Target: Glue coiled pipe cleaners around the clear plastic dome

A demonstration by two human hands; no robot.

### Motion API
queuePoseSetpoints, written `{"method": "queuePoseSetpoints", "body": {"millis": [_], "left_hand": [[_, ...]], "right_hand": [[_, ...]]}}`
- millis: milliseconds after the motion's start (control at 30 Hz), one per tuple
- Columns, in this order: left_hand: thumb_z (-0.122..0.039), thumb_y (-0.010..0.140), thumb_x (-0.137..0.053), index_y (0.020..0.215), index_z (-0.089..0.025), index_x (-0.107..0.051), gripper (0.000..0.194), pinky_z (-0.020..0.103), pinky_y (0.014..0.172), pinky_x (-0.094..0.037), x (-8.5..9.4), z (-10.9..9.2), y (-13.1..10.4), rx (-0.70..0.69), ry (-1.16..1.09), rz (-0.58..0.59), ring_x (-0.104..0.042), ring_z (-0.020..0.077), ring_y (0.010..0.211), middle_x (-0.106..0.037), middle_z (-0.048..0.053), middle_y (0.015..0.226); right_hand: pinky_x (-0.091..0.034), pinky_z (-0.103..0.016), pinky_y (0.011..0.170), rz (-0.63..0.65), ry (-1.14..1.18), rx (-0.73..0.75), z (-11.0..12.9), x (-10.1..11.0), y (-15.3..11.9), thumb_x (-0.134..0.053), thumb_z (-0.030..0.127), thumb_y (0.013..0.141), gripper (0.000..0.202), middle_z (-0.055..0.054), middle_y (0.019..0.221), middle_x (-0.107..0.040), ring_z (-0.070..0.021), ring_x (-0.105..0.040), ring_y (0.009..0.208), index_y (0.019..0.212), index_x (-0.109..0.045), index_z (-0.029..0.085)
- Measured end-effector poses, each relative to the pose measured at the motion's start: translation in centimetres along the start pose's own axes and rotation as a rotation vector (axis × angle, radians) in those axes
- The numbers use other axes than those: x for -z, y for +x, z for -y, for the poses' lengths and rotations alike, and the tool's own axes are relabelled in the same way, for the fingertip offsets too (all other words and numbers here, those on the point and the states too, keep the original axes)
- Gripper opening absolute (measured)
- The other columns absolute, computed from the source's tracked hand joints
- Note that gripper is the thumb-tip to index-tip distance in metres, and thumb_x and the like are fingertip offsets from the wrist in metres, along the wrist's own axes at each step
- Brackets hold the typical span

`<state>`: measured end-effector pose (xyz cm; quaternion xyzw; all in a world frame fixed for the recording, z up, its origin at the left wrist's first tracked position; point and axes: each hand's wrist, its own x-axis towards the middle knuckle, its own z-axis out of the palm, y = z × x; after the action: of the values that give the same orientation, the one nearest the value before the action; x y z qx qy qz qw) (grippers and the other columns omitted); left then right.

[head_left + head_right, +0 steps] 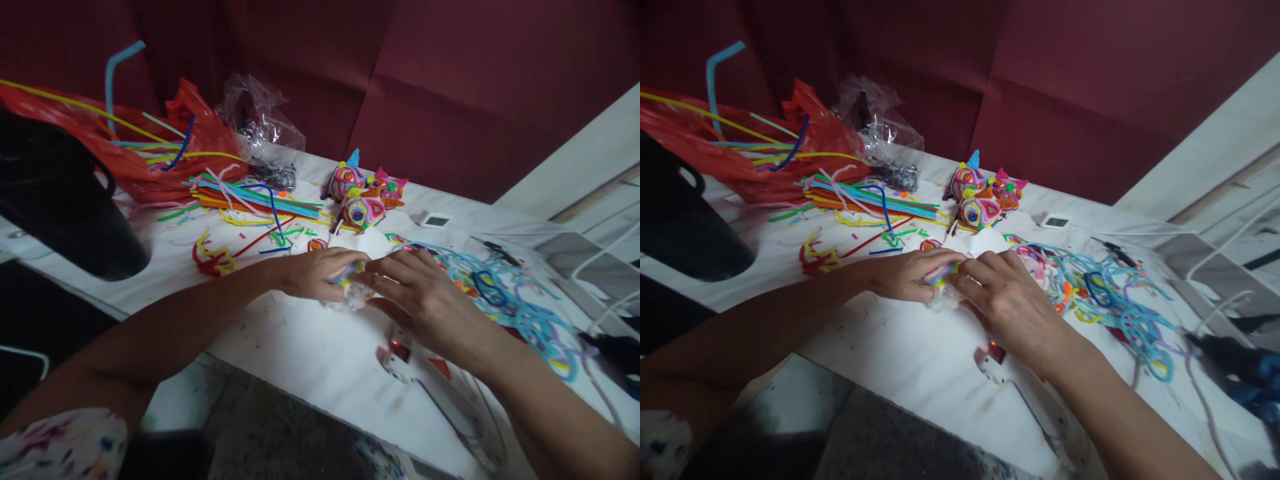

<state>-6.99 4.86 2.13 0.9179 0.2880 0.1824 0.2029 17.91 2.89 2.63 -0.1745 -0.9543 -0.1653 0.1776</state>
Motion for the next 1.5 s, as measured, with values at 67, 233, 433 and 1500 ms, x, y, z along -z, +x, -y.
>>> {"method": "queuePoseSetpoints", "body": {"millis": [67, 233, 433, 1500], "left_hand": [[-0.019, 0.073, -0.056, 0.127, -0.02, -0.029, 0.06, 0.024, 0.103, -0.028, 0.0, 0.0, 0.0, -0.004, 0.001, 0.004, -0.039, 0.0165, 0.124, -0.041, 0.005, 0.135], [-0.021, 0.075, -0.054, 0.128, -0.02, -0.029, 0.059, 0.025, 0.104, -0.027, 0.0, 0.1, -0.1, -0.002, 0.005, 0.015, -0.037, 0.0166, 0.126, -0.039, 0.006, 0.136], [-0.018, 0.074, -0.051, 0.131, -0.017, -0.026, 0.063, 0.027, 0.107, -0.024, 0.2, 0.3, -0.1, -0.005, 0.009, 0.047, -0.033, 0.0179, 0.13, -0.036, 0.008, 0.139], [-0.019, 0.076, -0.051, 0.133, -0.021, -0.027, 0.062, 0.027, 0.107, -0.024, 1.2, 0.4, -0.2, -0.02, -0.144, 0.109, -0.034, 0.0164, 0.13, -0.035, 0.003, 0.141]], "right_hand": [[-0.048, -0.044, 0.087, -0.013, -0.01, 0.015, 0.0, 0.0, 0.1, -0.069, 0.011, 0.119, 0.022, -0.007, 0.117, -0.089, -0.0282, -0.074, 0.104, 0.131, -0.083, 0.023], [-0.047, -0.045, 0.085, -0.035, -0.031, 0.051, -0.2, -0.1, 0.1, -0.068, 0.013, 0.122, 0.018, -0.008, 0.114, -0.088, -0.0276, -0.072, 0.101, 0.13, -0.083, 0.019], [-0.047, -0.044, 0.086, -0.056, -0.019, 0.05, -0.1, -0.2, -0.1, -0.067, 0.016, 0.124, 0.017, -0.007, 0.113, -0.088, -0.027, -0.073, 0.101, 0.129, -0.083, 0.02], [-0.055, -0.049, 0.105, -0.141, -0.17, 0.077, 0.6, -2.1, -2.6, -0.048, 0.019, 0.131, 0.033, -0.017, 0.142, -0.09, -0.0313, -0.076, 0.131, 0.154, -0.07, 0.013]]}}
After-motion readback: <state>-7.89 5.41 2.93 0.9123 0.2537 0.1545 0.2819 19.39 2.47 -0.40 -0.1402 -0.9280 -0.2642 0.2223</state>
